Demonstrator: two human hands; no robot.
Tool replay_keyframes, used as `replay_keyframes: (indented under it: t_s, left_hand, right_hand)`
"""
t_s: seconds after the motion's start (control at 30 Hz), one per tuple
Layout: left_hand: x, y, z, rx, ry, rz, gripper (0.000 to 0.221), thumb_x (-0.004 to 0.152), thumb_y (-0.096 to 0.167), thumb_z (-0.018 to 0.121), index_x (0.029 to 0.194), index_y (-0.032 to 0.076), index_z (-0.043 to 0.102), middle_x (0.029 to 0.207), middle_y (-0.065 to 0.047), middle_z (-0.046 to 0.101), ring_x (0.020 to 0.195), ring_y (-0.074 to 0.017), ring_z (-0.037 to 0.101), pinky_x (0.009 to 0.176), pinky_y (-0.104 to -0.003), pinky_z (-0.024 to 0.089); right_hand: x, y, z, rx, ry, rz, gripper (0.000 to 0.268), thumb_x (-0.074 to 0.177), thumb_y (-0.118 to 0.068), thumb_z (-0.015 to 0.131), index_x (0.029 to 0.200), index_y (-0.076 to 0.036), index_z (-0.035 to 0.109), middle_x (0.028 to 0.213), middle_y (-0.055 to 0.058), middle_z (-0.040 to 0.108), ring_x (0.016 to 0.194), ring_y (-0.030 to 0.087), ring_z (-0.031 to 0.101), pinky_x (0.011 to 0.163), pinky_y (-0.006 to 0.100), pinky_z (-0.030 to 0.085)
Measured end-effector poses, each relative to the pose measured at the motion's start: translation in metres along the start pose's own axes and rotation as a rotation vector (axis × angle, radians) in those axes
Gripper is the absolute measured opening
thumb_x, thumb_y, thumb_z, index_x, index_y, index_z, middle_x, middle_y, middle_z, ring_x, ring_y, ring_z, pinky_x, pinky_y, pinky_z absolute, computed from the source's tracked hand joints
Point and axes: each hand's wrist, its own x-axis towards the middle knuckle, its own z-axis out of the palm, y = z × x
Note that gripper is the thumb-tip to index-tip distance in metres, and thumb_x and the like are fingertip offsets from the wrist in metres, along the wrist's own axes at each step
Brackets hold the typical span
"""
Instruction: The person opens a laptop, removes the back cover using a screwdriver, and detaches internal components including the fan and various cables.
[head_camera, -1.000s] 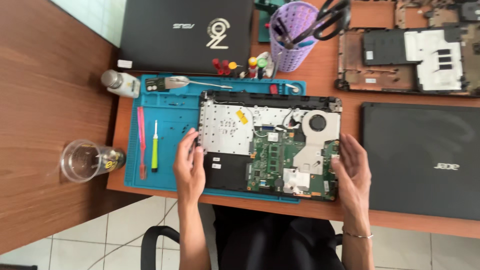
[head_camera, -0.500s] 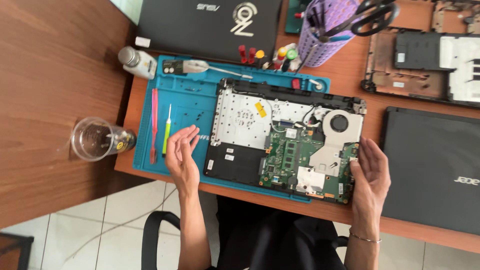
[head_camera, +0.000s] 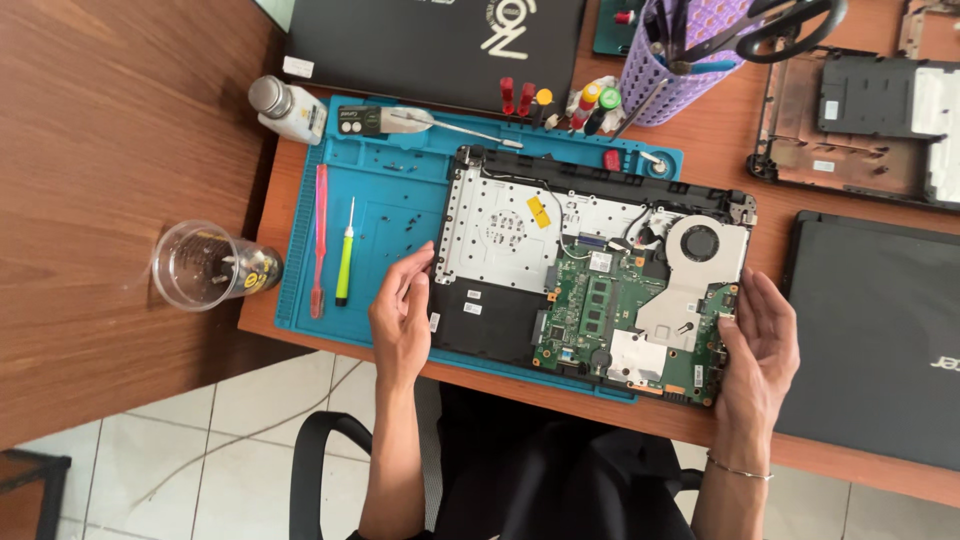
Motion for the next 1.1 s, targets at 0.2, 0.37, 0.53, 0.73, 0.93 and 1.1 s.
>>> replay_keyframes:
  t_s: [0.2,0.37,0.53,0.73,0.93,1.1]
  left_hand:
    - [0.001,-0.006,0.008,0.023,0.008,0.022,0.021,0.103,0.002,0.053,0.118,-0.005,0.066,0.141,-0.02,0.063,0.127,-0.0235,0.062,0.112,-0.035,0.049]
    - [0.001,-0.019,0.006,-0.065,0.021,0.048,0.014,0.103,0.0,0.056,0.113,-0.005,0.065,0.143,-0.022,0.061,0.123,-0.0213,0.061,0.108,-0.032,0.048]
    - [0.004,-0.026,0.003,-0.062,0.04,0.064,0.01,0.102,-0.002,0.058,0.109,-0.005,0.065,0.142,-0.022,0.063,0.122,-0.0204,0.063,0.108,-0.032,0.049]
    - [0.008,-0.021,0.001,0.005,0.048,0.033,0.01,0.1,-0.002,0.059,0.108,-0.005,0.064,0.138,-0.022,0.065,0.12,-0.0212,0.064,0.106,-0.034,0.051]
    - [0.02,0.021,0.01,0.49,0.092,0.212,0.017,0.098,0.002,0.065,0.114,0.002,0.069,0.117,-0.01,0.072,0.106,-0.0198,0.069,0.094,-0.033,0.056]
    - [0.026,0.042,0.049,0.5,-0.111,0.449,0.015,0.096,0.005,0.072,0.111,0.005,0.071,0.108,-0.009,0.069,0.104,-0.0273,0.065,0.092,-0.039,0.053]
  right_hand:
    - [0.001,0.006,-0.004,0.019,0.019,0.007,0.053,0.095,0.014,0.054,0.146,0.004,0.044,0.157,0.024,0.049,0.152,0.031,0.045,0.127,0.039,0.039]
    - [0.002,0.008,-0.003,0.08,0.042,0.011,0.05,0.094,0.013,0.057,0.14,0.0,0.046,0.157,0.024,0.049,0.151,0.031,0.046,0.126,0.038,0.04]
    - [0.005,0.001,0.003,0.056,0.054,0.036,0.047,0.094,0.012,0.057,0.138,-0.001,0.046,0.155,0.024,0.05,0.149,0.03,0.047,0.123,0.038,0.042]
    - [0.006,-0.001,0.007,0.045,0.045,0.031,0.044,0.095,0.013,0.055,0.136,0.0,0.047,0.156,0.025,0.05,0.149,0.03,0.048,0.124,0.038,0.041]
    - [0.008,-0.018,0.017,-0.139,0.043,-0.029,0.04,0.096,0.012,0.055,0.135,0.004,0.051,0.155,0.023,0.05,0.148,0.029,0.049,0.124,0.037,0.042]
    - [0.006,-0.047,0.045,-0.536,0.01,-0.21,0.037,0.092,0.005,0.066,0.128,-0.001,0.061,0.153,0.017,0.052,0.145,0.031,0.051,0.118,0.041,0.047]
